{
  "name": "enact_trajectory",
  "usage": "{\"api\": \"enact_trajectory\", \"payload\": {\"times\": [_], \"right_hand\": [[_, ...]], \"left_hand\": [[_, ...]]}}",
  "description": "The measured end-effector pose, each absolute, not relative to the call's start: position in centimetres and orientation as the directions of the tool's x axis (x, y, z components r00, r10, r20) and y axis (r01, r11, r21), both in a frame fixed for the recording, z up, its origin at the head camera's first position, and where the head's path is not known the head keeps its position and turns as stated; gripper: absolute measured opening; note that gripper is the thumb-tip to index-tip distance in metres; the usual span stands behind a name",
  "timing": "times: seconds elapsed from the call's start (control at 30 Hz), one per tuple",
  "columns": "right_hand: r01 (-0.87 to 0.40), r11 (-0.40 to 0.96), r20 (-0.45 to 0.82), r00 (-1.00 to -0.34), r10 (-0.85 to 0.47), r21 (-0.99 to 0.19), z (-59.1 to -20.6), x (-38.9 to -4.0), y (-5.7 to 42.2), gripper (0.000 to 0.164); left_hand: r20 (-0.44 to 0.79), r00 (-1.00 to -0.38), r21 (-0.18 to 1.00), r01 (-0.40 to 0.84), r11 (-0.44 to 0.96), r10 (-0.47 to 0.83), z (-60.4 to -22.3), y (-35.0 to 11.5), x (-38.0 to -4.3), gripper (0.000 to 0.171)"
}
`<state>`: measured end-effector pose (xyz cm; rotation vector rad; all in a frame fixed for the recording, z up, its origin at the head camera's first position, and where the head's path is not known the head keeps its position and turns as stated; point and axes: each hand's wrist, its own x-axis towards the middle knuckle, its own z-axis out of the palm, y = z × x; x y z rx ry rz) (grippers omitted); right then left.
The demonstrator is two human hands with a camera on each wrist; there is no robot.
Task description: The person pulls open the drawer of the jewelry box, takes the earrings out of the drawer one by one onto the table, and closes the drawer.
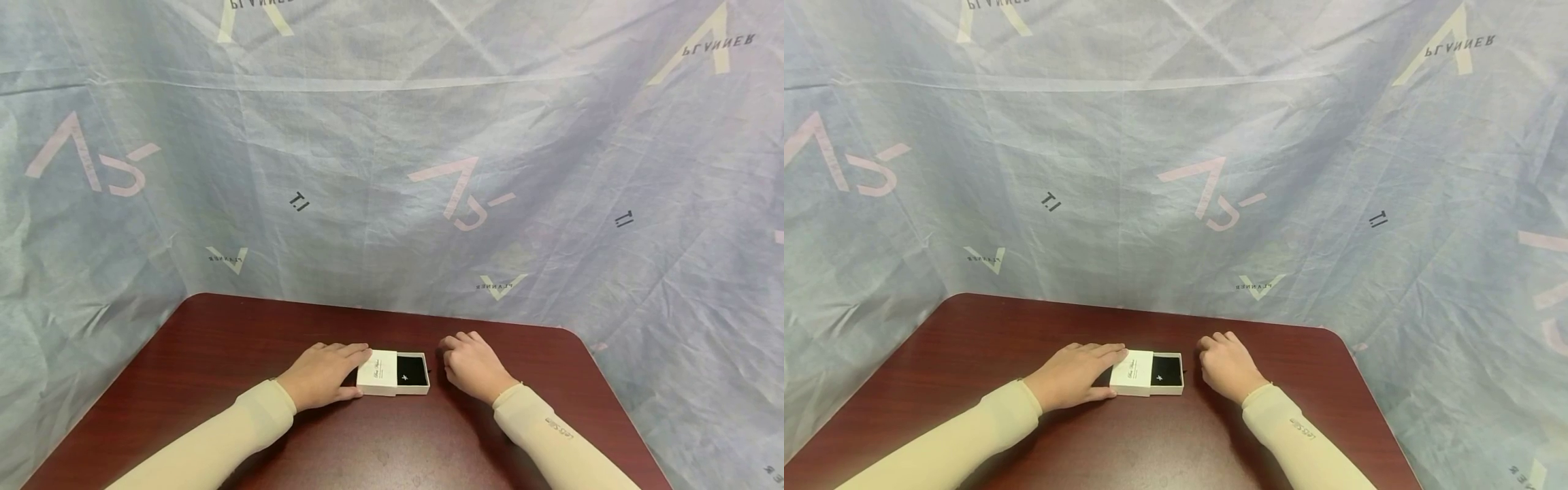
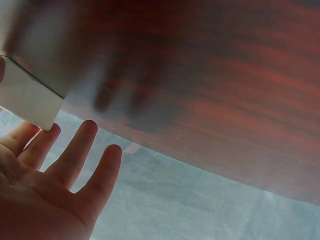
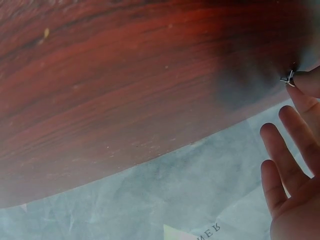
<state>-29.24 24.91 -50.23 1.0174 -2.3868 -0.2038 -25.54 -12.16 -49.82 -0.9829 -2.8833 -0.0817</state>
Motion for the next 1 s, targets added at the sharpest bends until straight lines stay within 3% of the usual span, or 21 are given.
{"api": "enact_trajectory", "payload": {"times": [1.0], "right_hand": [[-0.624,0.727,0.439,-0.589,-0.679,0.286,-49.1,-29.6,25.0,0.015]], "left_hand": [[0.12,-0.782,0.016,0.617,0.787,0.611,-49.9,-12.2,-25.5,0.079]]}}
